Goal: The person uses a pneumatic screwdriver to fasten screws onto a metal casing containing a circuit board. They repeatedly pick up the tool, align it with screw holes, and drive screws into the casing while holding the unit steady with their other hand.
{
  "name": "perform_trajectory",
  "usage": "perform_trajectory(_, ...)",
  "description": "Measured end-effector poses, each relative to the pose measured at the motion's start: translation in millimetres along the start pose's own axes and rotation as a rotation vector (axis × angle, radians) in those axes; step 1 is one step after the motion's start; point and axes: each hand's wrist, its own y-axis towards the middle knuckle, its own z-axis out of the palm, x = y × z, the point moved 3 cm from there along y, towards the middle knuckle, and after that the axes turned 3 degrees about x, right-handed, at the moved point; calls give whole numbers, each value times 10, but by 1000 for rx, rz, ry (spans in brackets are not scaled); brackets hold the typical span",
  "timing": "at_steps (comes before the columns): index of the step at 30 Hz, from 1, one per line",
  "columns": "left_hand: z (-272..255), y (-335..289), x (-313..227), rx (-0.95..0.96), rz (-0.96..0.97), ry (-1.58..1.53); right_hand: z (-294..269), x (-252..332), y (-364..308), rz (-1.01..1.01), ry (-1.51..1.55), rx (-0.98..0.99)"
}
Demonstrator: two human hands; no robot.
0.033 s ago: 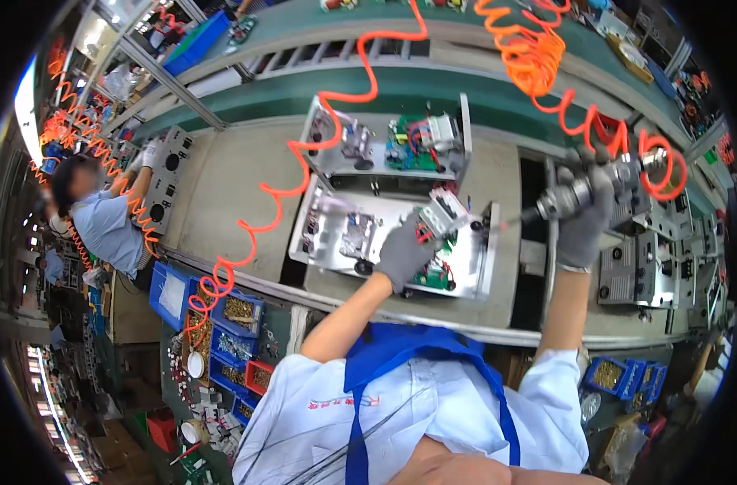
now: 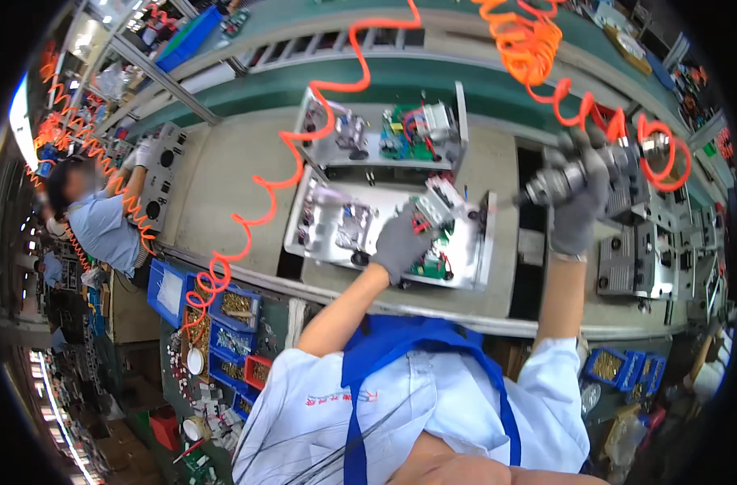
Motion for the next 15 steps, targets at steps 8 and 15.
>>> perform_trajectory(8,-64,-52,-157,31,44,21,318,-437,-109,-122,-255,220)
perform_trajectory(15,-64,-64,-172,47,10,39,291,-437,-179,-91,-229,178)
